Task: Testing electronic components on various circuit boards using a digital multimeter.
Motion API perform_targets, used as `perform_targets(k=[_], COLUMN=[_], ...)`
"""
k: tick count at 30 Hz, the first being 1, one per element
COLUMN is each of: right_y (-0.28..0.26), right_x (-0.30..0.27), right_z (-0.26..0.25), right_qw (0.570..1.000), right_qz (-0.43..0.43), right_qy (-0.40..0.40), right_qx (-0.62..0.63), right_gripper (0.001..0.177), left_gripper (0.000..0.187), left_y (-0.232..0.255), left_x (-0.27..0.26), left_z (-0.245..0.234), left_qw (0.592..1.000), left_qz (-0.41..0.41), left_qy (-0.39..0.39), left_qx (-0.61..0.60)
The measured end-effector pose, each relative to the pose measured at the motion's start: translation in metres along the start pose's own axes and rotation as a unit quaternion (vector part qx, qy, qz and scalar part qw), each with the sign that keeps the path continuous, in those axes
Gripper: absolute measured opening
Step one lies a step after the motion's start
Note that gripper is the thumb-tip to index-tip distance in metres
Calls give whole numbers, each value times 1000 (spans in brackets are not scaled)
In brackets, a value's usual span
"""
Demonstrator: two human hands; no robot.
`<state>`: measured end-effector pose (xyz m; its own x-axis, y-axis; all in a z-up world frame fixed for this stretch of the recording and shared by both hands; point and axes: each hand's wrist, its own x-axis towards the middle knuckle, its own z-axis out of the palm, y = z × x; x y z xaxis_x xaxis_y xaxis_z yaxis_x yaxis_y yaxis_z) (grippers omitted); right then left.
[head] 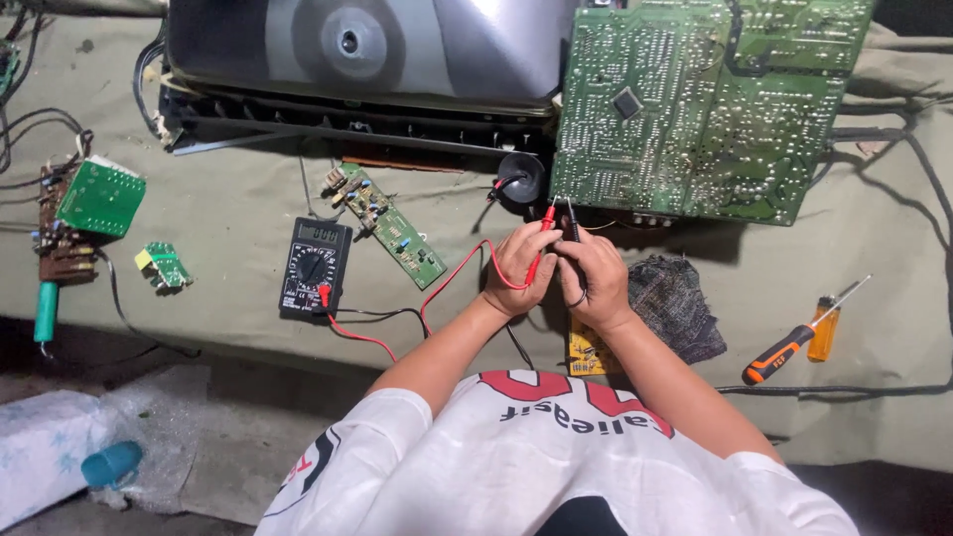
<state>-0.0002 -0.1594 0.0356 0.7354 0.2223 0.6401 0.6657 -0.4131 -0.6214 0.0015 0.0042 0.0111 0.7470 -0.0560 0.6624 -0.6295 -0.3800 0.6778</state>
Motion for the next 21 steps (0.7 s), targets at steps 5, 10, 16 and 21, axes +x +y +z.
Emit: perform_targets(k=[5, 10, 16, 21], right_y=[4, -3, 9, -1], right_x=[-3, 2, -9, -1], right_z=[-1, -2, 2, -2], right_qw=[1000, 1000, 999, 999], right_qz=[-11, -20, -25, -23], right_qy=[-10, -23, -37, -29], right_qx=[-2, -6, -9, -1], right_gripper=[19, 20, 19, 19], left_gripper=[36, 37, 35, 34], left_y=[3, -2, -4, 1], left_x=[2, -4, -8, -1], left_z=[0, 4, 7, 5], left_qw=[1000, 1000, 1000, 999], left_qz=[1, -1, -6, -4], left_qy=[6, 19, 26, 26], left_qx=[5, 21, 13, 22])
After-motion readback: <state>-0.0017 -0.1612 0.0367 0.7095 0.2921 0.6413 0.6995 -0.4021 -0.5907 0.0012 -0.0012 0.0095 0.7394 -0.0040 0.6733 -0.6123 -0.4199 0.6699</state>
